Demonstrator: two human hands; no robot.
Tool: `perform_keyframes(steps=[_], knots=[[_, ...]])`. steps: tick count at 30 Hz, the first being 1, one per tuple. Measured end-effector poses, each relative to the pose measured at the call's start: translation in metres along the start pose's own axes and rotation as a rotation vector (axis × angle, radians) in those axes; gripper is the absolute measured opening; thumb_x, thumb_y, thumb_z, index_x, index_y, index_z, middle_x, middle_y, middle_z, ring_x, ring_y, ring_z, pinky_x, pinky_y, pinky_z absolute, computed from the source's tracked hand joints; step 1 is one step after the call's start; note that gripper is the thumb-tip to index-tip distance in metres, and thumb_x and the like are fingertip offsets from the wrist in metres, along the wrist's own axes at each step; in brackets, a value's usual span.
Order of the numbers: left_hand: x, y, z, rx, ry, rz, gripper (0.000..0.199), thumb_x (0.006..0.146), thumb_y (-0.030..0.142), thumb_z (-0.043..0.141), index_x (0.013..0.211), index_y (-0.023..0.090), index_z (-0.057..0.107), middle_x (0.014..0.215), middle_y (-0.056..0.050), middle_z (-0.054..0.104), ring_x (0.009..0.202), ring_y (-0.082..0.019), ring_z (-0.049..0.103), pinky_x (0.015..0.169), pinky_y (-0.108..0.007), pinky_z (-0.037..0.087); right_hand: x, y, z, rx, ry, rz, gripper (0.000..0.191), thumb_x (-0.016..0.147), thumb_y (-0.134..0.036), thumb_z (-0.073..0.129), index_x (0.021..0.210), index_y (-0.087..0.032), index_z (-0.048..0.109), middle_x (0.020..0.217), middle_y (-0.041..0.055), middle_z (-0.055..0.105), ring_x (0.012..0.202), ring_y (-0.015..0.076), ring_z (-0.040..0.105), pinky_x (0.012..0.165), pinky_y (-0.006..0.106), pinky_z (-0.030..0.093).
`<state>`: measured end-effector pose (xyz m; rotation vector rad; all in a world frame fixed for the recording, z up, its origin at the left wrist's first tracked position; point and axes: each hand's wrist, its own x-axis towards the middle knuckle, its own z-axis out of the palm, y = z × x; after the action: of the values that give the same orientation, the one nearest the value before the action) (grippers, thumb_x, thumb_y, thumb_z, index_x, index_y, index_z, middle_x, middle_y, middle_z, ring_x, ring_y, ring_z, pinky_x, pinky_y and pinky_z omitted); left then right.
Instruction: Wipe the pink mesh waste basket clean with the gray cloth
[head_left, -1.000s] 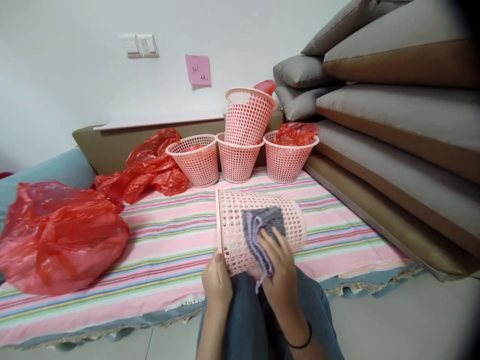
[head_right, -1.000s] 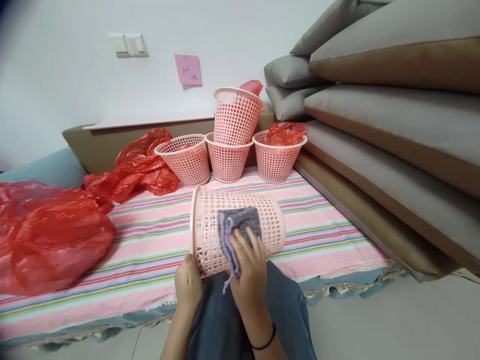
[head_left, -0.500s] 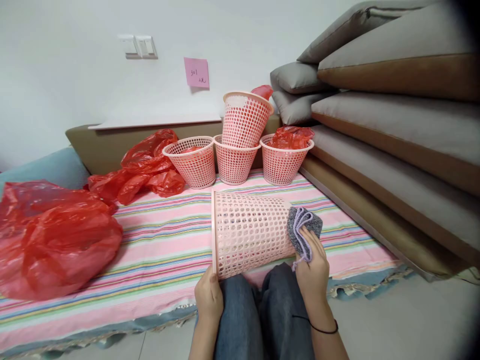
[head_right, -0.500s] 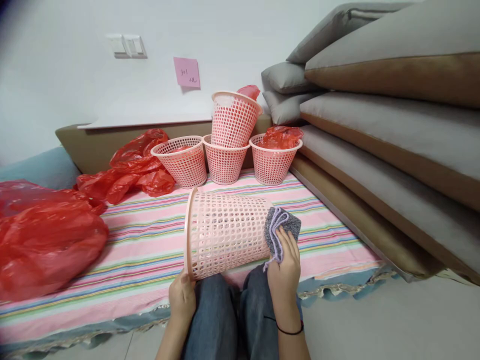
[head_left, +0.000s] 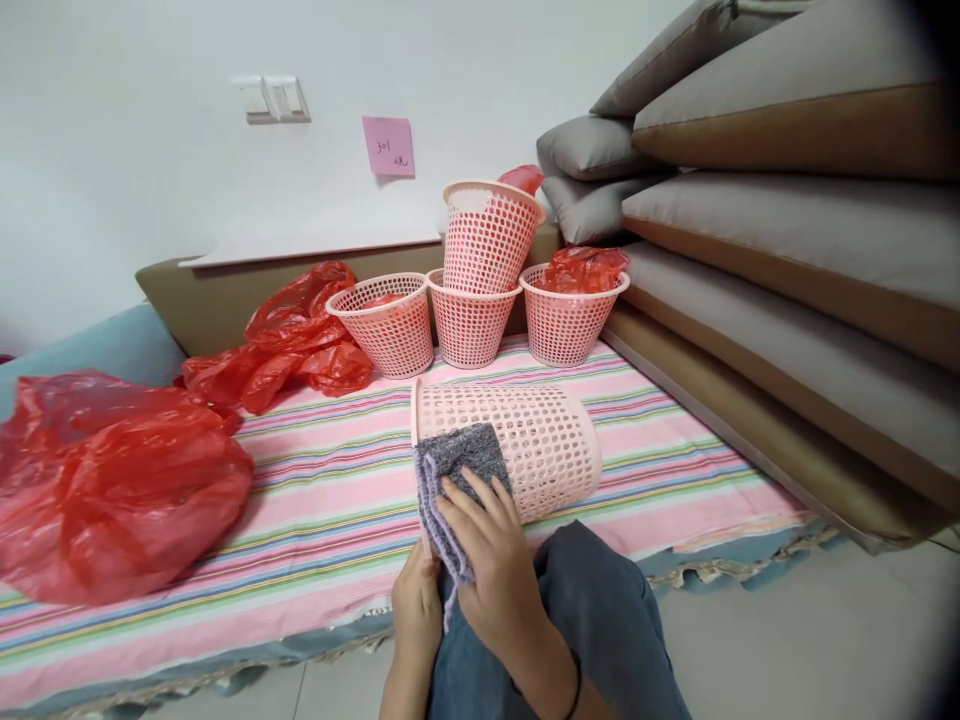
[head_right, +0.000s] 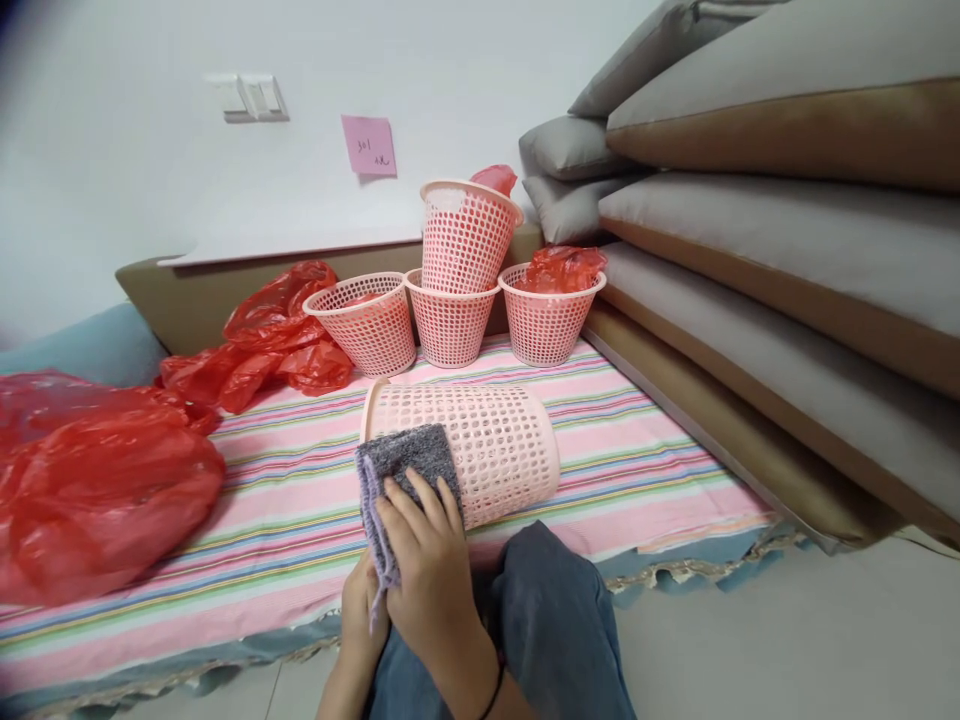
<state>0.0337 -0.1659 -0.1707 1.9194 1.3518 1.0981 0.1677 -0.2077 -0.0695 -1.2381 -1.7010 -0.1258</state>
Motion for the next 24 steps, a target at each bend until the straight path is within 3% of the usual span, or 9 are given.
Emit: perform_keyframes(steps=[3,7,10,15,18,23,24], knots=[[-0.002,-0.002,0.0,-0.007,0.006,0.003,0.065,0.095,0.062,0.023,0.104,0.021,0.073,0.101,-0.012,0.075,0.102,-0.028,0.068,0.087,-0.041,0.053,-0.006,0.02,-0.01,-0.028,0.009,0.031,0.065,0.069,-0.002,0.041,0.131,-0.018,0.054,0.139,0.0069,0.06,0.14,0.0254,0.04,0.117,0.055,0.025],[-0.005,0.0,0.002,-0.033,0.038,-0.023,0.063,0.093,0.065,0.027,0.092,0.022,0.074,0.089,-0.01,0.074,0.093,-0.028,0.068,0.08,-0.039,0.054,-0.018,0.071,-0.035,-0.107,0.116,0.159,0.071,0.065,-0.004,0.041,0.134,-0.02,0.055,0.142,0.0067,0.057,0.141,0.0276,0.039,0.114,0.059,0.031],[-0.008,0.0,0.002,-0.078,0.037,-0.012,0.059,0.095,0.061,0.029,0.094,0.022,0.073,0.095,-0.01,0.074,0.093,-0.026,0.068,0.082,-0.038,0.054,-0.027,0.105,-0.053,-0.149,0.205,0.261,0.067,0.069,-0.005,0.042,0.132,-0.021,0.058,0.139,0.0069,0.059,0.139,0.028,0.042,0.112,0.058,0.037],[-0.007,0.001,-0.002,-0.137,0.036,-0.049,0.059,0.097,0.059,0.026,0.092,0.02,0.07,0.105,-0.011,0.074,0.097,-0.026,0.067,0.088,-0.039,0.052,-0.035,0.122,-0.062,-0.187,0.183,0.271,0.067,0.07,-0.005,0.041,0.133,-0.022,0.058,0.139,0.0064,0.059,0.139,0.0285,0.042,0.112,0.059,0.038],[0.007,0.018,-0.009,-0.157,0.063,-0.062,0.059,0.095,0.06,0.026,0.093,0.019,0.068,0.099,-0.011,0.073,0.094,-0.026,0.067,0.085,-0.039,0.052,-0.036,0.118,-0.058,-0.211,0.184,0.254,0.07,0.068,-0.005,0.041,0.134,-0.022,0.057,0.141,0.0062,0.058,0.139,0.0293,0.041,0.112,0.062,0.037],[0.04,0.073,-0.012,-0.259,0.154,-0.027,0.043,0.094,0.054,0.04,0.112,0.019,0.059,0.108,-0.009,0.07,0.101,-0.023,0.065,0.086,-0.034,0.049,-0.04,0.123,-0.055,-0.224,0.186,0.236,0.071,0.068,-0.005,0.041,0.135,-0.023,0.055,0.142,0.0057,0.056,0.14,0.0296,0.041,0.111,0.061,0.039],[0.045,0.081,-0.009,-0.263,0.17,-0.037,0.041,0.094,0.053,0.042,0.113,0.02,0.057,0.101,-0.007,0.07,0.094,-0.021,0.066,0.08,-0.032,0.049,-0.042,0.126,-0.055,-0.233,0.186,0.227,0.071,0.068,-0.005,0.042,0.135,-0.023,0.055,0.142,0.0059,0.056,0.139,0.0301,0.041,0.11,0.061,0.039]])
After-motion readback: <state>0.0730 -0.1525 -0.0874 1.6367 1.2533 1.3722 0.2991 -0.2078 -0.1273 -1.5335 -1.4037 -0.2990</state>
